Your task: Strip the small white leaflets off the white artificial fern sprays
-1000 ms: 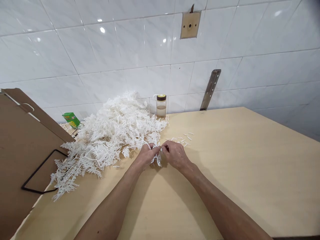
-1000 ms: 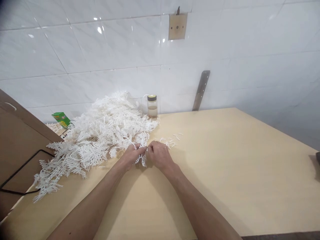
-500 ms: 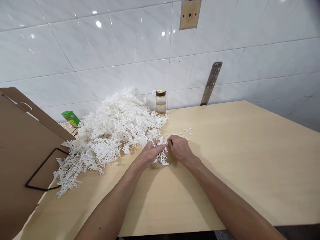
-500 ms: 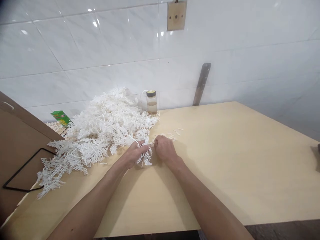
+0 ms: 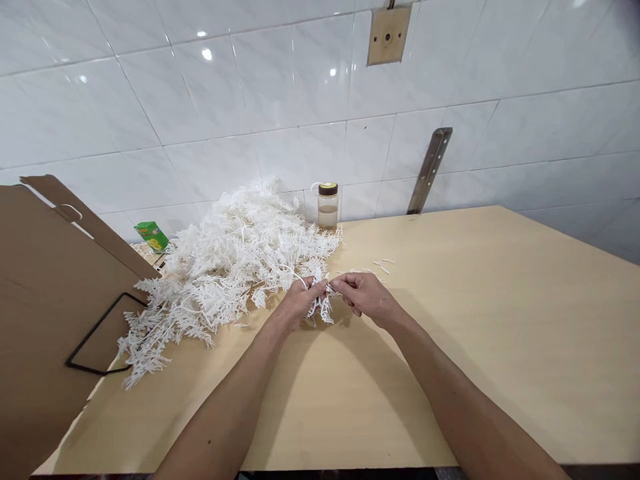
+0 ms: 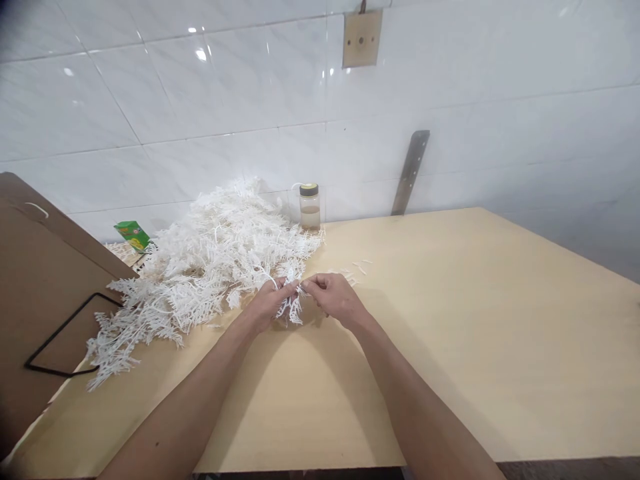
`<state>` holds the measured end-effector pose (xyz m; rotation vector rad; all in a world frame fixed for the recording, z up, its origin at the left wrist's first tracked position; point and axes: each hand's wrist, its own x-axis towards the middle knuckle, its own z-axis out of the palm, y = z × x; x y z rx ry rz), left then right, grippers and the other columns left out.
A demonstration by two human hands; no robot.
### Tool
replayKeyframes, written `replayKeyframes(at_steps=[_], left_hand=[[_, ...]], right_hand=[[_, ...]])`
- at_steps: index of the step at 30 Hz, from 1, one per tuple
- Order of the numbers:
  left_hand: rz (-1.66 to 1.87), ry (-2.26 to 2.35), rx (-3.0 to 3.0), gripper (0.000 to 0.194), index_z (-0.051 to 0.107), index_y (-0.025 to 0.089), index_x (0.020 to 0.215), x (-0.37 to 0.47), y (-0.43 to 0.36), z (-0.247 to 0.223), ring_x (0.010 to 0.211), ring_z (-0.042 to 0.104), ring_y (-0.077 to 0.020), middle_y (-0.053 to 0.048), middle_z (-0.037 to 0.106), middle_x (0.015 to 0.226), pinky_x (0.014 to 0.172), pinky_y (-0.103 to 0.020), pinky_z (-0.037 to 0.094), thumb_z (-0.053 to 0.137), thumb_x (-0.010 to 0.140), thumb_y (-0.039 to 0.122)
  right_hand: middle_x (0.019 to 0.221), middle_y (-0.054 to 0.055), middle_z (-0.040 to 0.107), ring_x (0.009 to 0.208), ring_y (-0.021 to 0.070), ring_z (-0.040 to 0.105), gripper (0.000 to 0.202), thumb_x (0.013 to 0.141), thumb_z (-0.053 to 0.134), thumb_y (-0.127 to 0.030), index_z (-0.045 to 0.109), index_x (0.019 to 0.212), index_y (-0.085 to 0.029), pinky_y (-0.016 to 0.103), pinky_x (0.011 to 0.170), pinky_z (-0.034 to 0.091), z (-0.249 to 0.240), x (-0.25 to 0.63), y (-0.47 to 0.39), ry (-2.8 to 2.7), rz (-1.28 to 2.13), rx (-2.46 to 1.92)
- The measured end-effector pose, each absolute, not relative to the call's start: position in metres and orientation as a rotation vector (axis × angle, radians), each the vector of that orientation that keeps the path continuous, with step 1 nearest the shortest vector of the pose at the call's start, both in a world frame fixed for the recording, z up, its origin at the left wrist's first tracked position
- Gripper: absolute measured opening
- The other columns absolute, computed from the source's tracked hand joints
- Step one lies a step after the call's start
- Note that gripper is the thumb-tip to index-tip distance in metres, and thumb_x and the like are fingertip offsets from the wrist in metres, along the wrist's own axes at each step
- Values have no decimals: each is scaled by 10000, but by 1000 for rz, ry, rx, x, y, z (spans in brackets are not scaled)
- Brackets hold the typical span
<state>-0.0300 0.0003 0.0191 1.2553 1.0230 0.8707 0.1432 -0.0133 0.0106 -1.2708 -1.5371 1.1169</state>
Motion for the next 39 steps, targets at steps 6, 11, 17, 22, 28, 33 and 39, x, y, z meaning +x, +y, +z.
replayKeyframes(at_steps=[6,11,17,22,28,33,39], left_hand=[[878,1109,1372,492,510,164,632,-28,1,19,461,371,-69,39,468,532,467,-223,276,723,658,606],[888,1147,1448,479,515,166,606,-29,1,18,464,369,-74,35,463,517,473,-227,274,690,683,605],[842,1110,1428,440,521,173,629,-28,0,18,466,388,-87,32,474,512,475,-229,291,694,694,573],[822,1115,1482,370,493,184,642,-28,1,12,498,413,-96,35,475,545,510,-233,317,617,770,509],[855,1340,1839,258,424,199,631,-24,5,4,559,382,-115,35,439,565,544,-250,273,525,835,320],[863,1424,1815,233,454,201,670,-23,5,4,550,391,-119,40,445,557,553,-255,278,543,838,336],[913,1013,1478,392,550,167,781,-28,-2,16,534,443,-94,30,518,610,535,-227,327,637,776,549]], right_hand=[[496,-44,487,401,73,388,258,759,612,-411,685,728,-166,199,367,339,16,140,-17,-1521,1069,-1345],[546,-35,547,408,74,413,206,753,591,-363,652,703,-173,202,370,330,19,138,-19,-1544,1040,-1399],[574,-31,555,453,93,448,202,782,554,-366,617,742,-178,215,421,368,12,138,-17,-1595,1038,-1370],[669,-2,620,595,126,524,145,808,504,-278,577,717,-190,236,553,375,8,135,-17,-1788,709,-1448],[695,26,601,627,139,493,148,866,459,-190,535,740,-189,254,596,314,0,120,-18,-1974,398,-1641],[733,62,633,668,159,535,150,874,466,-204,543,748,-178,261,608,323,1,116,-11,-1903,369,-1771],[745,48,661,657,162,598,90,801,527,-220,573,732,-184,247,588,396,-2,159,3,-1506,474,-1875]])
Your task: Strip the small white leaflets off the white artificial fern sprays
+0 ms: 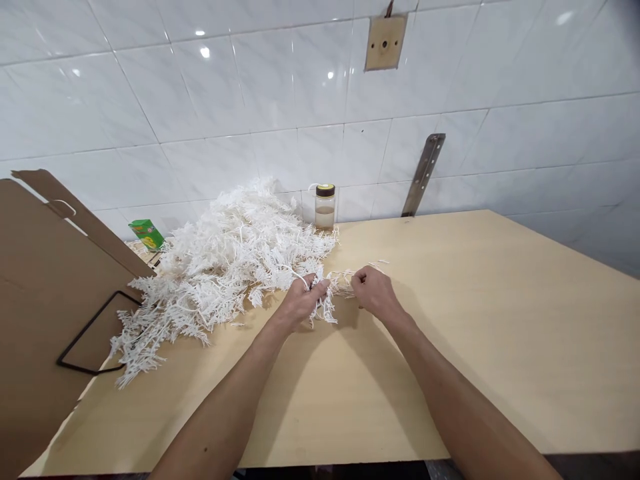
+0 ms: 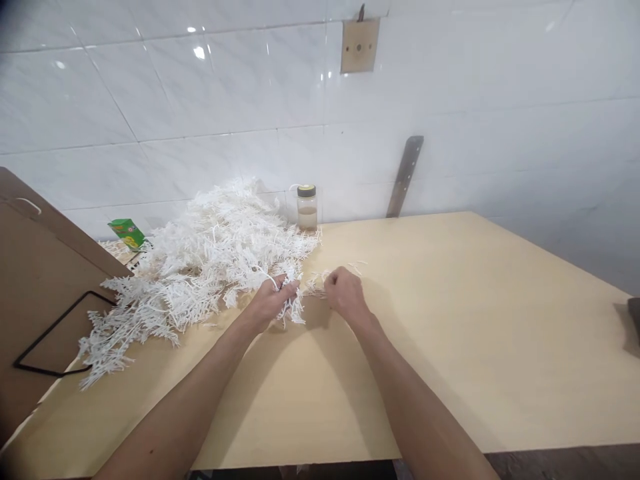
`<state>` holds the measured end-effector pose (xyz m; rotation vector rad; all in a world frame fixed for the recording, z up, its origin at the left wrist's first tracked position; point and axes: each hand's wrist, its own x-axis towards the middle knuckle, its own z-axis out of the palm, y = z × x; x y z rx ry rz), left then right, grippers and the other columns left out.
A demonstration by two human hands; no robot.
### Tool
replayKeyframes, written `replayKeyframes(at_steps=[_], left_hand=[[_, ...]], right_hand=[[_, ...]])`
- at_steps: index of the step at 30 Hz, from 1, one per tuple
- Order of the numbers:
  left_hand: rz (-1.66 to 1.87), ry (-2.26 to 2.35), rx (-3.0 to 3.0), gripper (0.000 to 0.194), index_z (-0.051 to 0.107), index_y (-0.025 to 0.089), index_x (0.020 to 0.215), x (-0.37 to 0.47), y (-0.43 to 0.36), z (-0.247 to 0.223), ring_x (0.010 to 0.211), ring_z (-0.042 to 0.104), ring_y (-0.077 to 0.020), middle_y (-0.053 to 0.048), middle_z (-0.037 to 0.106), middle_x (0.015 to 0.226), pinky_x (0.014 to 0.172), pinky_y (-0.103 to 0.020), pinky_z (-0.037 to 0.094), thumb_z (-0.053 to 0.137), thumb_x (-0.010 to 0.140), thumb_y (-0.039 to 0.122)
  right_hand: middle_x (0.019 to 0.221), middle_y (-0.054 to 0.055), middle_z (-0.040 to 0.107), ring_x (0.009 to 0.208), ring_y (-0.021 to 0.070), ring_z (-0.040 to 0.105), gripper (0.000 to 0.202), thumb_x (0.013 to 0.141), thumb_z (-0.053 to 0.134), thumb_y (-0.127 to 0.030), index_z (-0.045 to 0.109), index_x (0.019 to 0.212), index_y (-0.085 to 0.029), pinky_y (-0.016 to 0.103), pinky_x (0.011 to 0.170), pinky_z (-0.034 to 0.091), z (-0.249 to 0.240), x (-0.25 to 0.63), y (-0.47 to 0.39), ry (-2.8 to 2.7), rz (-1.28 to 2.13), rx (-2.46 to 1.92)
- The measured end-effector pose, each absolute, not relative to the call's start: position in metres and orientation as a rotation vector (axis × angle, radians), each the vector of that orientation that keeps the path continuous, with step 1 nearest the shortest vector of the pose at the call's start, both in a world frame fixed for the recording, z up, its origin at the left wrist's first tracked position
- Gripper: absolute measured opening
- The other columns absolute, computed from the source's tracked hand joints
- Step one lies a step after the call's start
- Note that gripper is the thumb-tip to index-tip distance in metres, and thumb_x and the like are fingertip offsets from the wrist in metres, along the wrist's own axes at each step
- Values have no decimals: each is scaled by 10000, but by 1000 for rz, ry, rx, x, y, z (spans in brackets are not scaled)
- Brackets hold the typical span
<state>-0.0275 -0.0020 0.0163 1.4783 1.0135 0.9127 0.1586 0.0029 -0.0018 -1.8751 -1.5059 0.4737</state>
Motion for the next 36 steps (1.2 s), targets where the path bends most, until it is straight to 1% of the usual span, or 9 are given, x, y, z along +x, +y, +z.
replayKeyframes(at_steps=[3,5,8,10,13,20,26,30,36], left_hand=[[872,948,1349,435,552,157,748,-27,-1,13,460,405,-69,26,521,601,455,-218,283,660,749,578],[911,947,1280,432,561,153,768,-27,2,8,455,427,-69,16,544,625,438,-216,292,684,731,566],[955,930,1211,429,560,151,792,-28,6,3,487,484,-81,10,565,648,463,-215,353,723,704,537],[955,911,1194,434,554,152,812,-28,5,4,512,506,-89,13,566,650,480,-213,374,737,694,528],[959,931,1222,451,538,159,825,-27,1,9,500,477,-80,32,545,630,470,-205,359,751,676,527],[960,1026,1321,451,511,175,806,-25,0,10,491,427,-68,54,507,607,468,-191,335,756,656,523],[939,1082,1488,372,497,178,752,-27,4,7,486,383,-65,59,472,587,466,-195,294,699,719,489],[933,1151,1520,372,455,186,691,-26,2,11,467,343,-62,73,409,544,457,-201,264,681,725,479],[868,1112,1375,347,519,173,728,-25,-2,13,471,409,-83,42,481,550,458,-210,287,682,706,480]], right_hand=[[836,57,681,631,148,605,113,792,550,-266,608,825,-174,248,589,435,-5,173,5,-1382,433,-1822],[907,70,686,599,132,596,176,786,570,-296,628,889,-165,247,569,450,-4,172,3,-1368,445,-1748],[743,32,652,500,117,547,247,819,552,-384,661,865,-167,242,485,443,2,161,-3,-1468,724,-1577],[594,-7,565,457,115,505,300,834,538,-441,667,799,-172,235,427,427,7,151,-8,-1513,977,-1436],[539,-33,499,458,106,472,285,805,592,-448,672,793,-174,215,386,411,11,143,-13,-1506,1163,-1286],[506,-48,479,433,84,423,226,748,663,-383,667,777,-159,200,366,366,4,144,-11,-1454,1216,-1269],[499,-53,428,431,79,387,311,767,637,-469,633,705,-164,207,372,369,2,144,-11,-1515,1201,-1286],[526,-44,480,429,71,392,298,776,616,-459,629,704,-170,196,380,347,12,142,-17,-1610,1086,-1359],[554,-33,539,430,73,415,223,767,589,-381,625,689,-175,182,366,339,19,140,-22,-1671,1066,-1364]])
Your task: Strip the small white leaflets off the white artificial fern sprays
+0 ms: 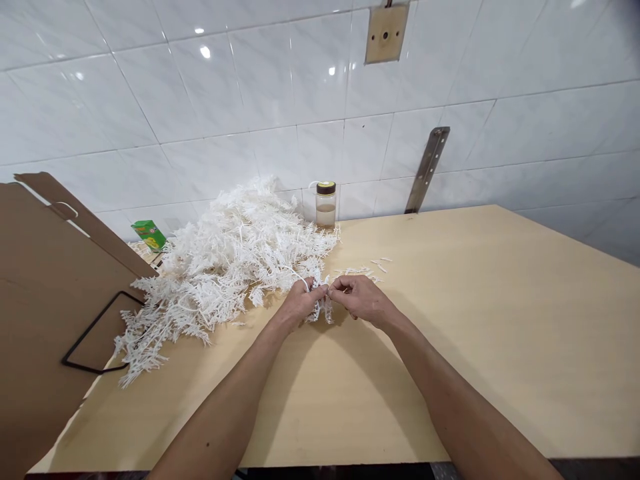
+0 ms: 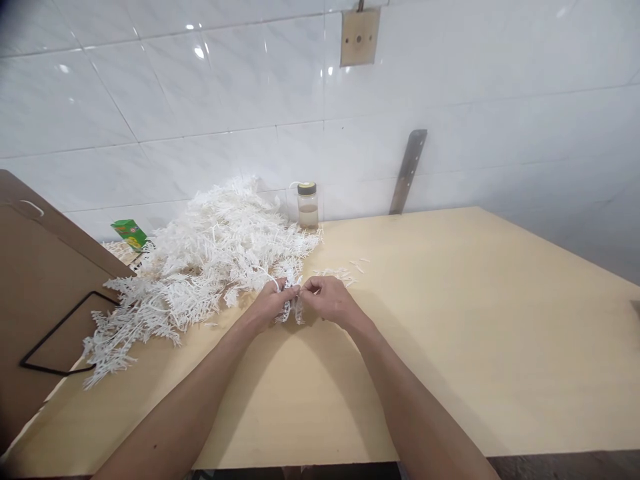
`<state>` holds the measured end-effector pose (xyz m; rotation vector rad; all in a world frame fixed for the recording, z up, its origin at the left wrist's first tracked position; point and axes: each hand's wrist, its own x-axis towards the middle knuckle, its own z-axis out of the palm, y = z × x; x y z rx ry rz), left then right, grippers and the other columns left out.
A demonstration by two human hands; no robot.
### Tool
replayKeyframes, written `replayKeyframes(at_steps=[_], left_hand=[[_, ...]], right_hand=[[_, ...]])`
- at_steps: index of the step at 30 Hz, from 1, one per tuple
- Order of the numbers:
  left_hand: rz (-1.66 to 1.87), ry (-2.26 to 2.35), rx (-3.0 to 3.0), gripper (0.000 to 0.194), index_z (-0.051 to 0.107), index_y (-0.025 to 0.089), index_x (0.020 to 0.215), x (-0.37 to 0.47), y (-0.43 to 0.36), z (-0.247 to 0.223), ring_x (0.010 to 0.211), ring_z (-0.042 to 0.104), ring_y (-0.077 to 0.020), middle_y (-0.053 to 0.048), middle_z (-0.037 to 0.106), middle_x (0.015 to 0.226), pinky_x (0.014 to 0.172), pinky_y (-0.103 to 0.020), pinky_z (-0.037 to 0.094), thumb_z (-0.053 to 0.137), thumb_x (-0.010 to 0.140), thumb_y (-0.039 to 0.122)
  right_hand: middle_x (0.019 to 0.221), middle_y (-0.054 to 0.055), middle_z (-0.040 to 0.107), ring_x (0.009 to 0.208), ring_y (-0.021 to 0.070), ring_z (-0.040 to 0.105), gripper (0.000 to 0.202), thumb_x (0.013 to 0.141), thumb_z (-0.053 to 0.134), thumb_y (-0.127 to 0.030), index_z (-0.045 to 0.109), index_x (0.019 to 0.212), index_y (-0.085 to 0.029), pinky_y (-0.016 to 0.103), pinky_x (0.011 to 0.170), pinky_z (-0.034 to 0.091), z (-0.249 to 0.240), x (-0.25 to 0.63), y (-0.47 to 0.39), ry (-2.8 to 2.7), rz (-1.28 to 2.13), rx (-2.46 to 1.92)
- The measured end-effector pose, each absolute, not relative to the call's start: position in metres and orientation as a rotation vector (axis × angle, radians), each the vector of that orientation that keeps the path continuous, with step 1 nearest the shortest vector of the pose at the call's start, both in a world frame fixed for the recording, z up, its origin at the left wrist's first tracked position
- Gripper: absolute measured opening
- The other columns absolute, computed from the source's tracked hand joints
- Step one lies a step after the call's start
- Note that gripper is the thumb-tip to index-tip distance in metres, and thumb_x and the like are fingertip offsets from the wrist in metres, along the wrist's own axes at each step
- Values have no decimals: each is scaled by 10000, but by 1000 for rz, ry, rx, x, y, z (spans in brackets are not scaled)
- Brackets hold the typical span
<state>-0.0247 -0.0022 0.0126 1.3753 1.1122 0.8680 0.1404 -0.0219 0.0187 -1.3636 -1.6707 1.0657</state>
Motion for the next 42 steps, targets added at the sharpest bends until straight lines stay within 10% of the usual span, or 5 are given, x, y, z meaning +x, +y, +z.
replayKeyframes(at_steps=[14,28,42], left_hand=[[878,1212,1604,418,401,189,545,-31,0,22,468,278,-68,70,330,485,461,-216,213,685,697,455],[1074,1456,1801,189,484,213,678,-23,1,9,547,431,-137,30,497,564,572,-253,299,578,812,307],[992,1126,1290,393,610,150,675,-34,3,17,450,402,-73,25,504,532,451,-213,304,725,688,525]], right_hand=[[577,-17,587,411,84,502,201,772,568,-348,630,674,-183,179,349,390,11,139,-24,-1708,981,-1358],[476,-17,589,397,140,577,106,757,516,-236,553,661,-208,216,397,393,6,131,-19,-1549,883,-1626],[714,15,674,446,114,553,144,755,582,-325,620,807,-196,241,456,456,-1,166,-3,-1364,641,-1642]])
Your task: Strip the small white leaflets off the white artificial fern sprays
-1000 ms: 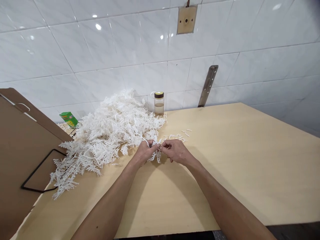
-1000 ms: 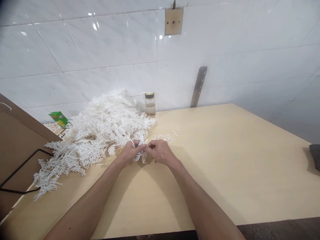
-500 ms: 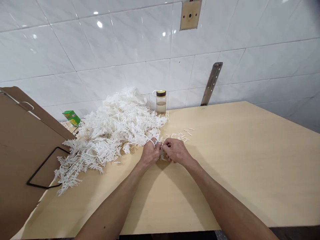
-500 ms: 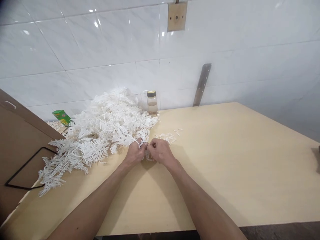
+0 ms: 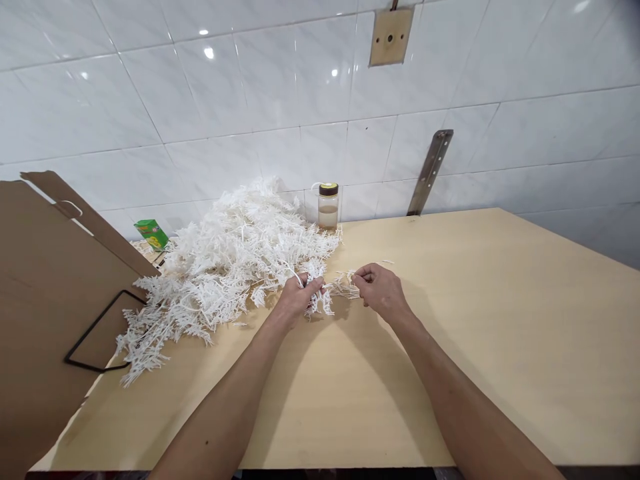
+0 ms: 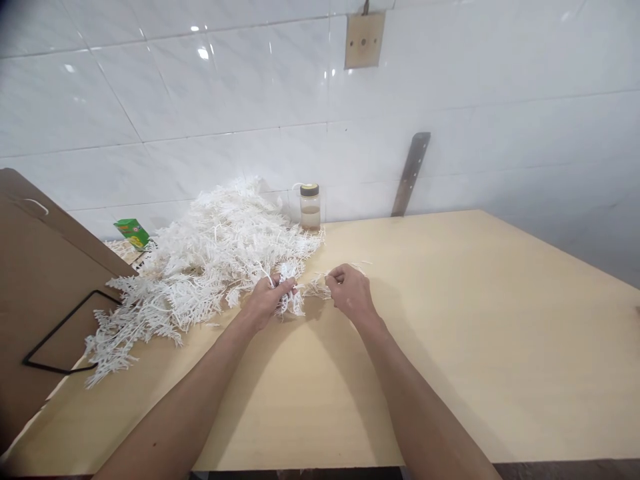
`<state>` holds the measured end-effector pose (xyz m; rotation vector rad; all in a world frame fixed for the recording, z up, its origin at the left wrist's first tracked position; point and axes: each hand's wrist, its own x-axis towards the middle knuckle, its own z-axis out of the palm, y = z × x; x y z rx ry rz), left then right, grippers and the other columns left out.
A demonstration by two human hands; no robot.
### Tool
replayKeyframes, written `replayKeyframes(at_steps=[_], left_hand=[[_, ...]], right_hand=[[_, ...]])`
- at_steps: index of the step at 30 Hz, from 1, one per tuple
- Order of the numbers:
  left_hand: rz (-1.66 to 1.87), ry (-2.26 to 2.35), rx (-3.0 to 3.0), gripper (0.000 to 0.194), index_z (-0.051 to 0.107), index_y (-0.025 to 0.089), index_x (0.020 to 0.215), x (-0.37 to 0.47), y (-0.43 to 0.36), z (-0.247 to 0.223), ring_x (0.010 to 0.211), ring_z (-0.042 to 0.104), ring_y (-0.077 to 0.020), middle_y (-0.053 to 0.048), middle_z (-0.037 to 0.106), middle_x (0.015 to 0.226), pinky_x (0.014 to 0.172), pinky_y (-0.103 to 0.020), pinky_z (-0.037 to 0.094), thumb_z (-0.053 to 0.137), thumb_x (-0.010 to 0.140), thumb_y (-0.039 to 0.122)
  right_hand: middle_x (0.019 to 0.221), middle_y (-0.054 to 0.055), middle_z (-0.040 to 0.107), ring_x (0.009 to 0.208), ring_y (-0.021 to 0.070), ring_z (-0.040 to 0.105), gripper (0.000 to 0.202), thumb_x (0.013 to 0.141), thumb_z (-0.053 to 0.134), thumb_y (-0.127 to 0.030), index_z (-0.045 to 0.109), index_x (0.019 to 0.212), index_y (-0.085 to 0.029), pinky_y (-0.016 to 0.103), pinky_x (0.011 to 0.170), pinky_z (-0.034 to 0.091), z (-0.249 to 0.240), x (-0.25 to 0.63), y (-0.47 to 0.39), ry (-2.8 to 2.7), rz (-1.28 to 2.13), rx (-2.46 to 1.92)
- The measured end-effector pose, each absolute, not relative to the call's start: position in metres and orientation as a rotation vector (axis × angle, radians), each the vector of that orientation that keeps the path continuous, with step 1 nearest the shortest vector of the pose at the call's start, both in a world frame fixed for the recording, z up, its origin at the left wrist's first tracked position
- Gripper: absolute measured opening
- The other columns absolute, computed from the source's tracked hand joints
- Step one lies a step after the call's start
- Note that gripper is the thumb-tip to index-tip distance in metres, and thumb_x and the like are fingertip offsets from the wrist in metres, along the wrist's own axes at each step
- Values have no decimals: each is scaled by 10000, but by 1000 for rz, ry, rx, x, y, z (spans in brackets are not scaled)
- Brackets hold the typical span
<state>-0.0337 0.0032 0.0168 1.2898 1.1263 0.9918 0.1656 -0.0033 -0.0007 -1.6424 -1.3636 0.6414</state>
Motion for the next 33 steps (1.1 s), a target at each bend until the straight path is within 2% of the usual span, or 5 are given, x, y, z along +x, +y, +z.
replayKeyframes(at_steps=[4,10,18,25,33], left_hand=[[987,1109,1307,409,607,149,694,-34,6,12,461,441,-81,15,542,563,459,-218,333,723,692,541],[995,1137,1308,405,590,149,687,-29,4,10,455,451,-86,15,548,555,460,-224,339,735,683,527],[1032,1165,1274,382,515,173,646,-26,2,12,437,417,-76,41,491,510,445,-209,311,743,679,477],[980,1276,1325,330,547,175,650,-26,2,12,394,392,-87,46,447,463,410,-218,271,686,729,464],[1238,1317,1671,215,562,171,648,-21,-2,10,530,443,-97,38,501,548,547,-224,344,625,772,337]], right_hand=[[860,58,701,548,134,592,195,752,602,-337,673,866,-194,240,475,455,4,162,-6,-1419,579,-1615],[790,34,704,520,128,565,294,819,583,-445,709,925,-201,248,493,426,13,141,-18,-1579,752,-1401],[746,9,703,660,145,597,155,851,563,-288,677,778,-212,259,669,420,3,125,-19,-1758,513,-1376],[693,9,674,610,138,559,209,883,501,-252,626,721,-208,251,643,371,-2,124,-19,-1850,396,-1429],[725,63,682,689,181,589,164,839,504,-222,616,724,-186,269,630,349,-4,121,-10,-1724,351,-1793]])
